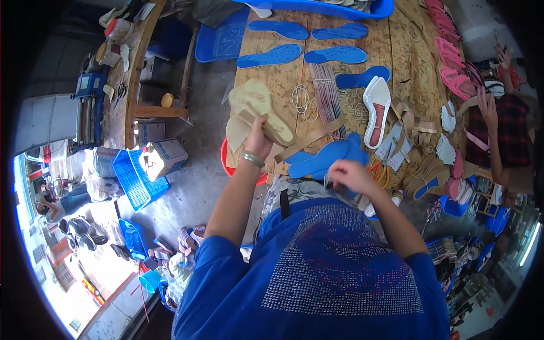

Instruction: The person assembles slipper components at a workbench. They pick up blue insoles and beige fabric pieces, align them, and use a red-handled tool to press or secure the layers together. The person also uses scissors to trim excess material from the assembled slipper. Finished units are placed into a blue basket.

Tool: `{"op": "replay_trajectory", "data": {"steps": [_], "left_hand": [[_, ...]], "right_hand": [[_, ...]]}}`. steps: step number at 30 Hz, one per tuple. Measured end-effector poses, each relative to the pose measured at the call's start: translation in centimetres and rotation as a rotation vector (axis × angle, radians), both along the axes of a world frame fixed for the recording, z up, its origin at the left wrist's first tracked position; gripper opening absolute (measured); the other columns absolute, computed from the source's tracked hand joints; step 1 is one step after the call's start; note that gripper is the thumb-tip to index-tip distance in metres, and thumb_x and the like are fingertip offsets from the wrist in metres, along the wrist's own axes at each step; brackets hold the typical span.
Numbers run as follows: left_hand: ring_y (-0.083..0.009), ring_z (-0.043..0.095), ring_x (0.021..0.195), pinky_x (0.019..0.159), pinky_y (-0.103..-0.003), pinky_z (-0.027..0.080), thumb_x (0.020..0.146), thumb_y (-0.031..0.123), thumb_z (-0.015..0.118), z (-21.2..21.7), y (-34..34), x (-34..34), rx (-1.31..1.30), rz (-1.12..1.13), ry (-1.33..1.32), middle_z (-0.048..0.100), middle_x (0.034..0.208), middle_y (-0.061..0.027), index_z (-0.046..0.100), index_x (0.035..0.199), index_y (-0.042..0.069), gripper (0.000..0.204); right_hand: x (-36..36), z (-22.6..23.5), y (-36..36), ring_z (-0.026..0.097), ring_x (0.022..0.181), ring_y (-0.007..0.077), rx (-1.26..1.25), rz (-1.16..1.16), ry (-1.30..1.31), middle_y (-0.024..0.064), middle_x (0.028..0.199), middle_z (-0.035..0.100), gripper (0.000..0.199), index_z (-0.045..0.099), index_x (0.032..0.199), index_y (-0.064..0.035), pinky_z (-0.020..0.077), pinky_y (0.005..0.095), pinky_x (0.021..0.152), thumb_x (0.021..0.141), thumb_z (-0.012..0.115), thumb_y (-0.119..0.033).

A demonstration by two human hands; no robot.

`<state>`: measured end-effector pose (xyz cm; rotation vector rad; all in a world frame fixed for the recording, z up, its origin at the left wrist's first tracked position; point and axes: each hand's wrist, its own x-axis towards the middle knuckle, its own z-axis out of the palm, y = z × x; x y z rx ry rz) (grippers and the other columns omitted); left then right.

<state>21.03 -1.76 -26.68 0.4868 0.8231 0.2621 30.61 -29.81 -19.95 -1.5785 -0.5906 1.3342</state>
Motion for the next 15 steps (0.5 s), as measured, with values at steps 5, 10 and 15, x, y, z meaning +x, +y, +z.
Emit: {"op": "replay_trajectory", "data": {"steps": [5, 10, 15], "left_hand": [[-0.0190, 0.061, 0.095, 0.085, -0.035, 0.051, 0.089, 0.020, 0.060, -5.1, -0.7, 2.5, 0.037, -0.148, 0.078, 0.062, 0.103, -0.0074, 0.052, 0.114, 0.002, 0.031], [-0.0199, 0.061, 0.099, 0.084, -0.035, 0.053, 0.088, 0.010, 0.064, -5.9, -1.8, 5.2, 0.195, -0.053, 0.114, 0.062, 0.108, -0.0092, 0.053, 0.114, 0.000, 0.030], [-0.0197, 0.062, 0.095, 0.080, -0.034, 0.053, 0.085, 0.007, 0.065, -8.8, -1.7, 5.3, 0.436, -0.090, 0.224, 0.062, 0.104, -0.0120, 0.050, 0.116, -0.004, 0.037]], "right_hand": [[6.3, -1.1, 0.9, 0.059, 0.064, 0.0074, -0.178, -0.451, -0.329, 0.0010, 0.071, 0.063, 0.008, 0.064, 0.085, -0.0025, 0.0445, 0.0223, 0.056, 0.085, 0.063, -0.010], [10.7, -3.6, 3.3, 0.060, 0.060, 0.0093, -0.212, -0.482, -0.611, 0.0031, 0.066, 0.063, 0.007, 0.064, 0.084, -0.0028, 0.0452, 0.0247, 0.057, 0.083, 0.064, -0.009], [11.8, -3.6, 8.2, 0.064, 0.068, 0.0209, -0.143, -0.413, -0.838, 0.0085, 0.077, 0.066, 0.008, 0.065, 0.087, -0.0045, 0.0489, 0.0310, 0.063, 0.081, 0.062, -0.009]]}}
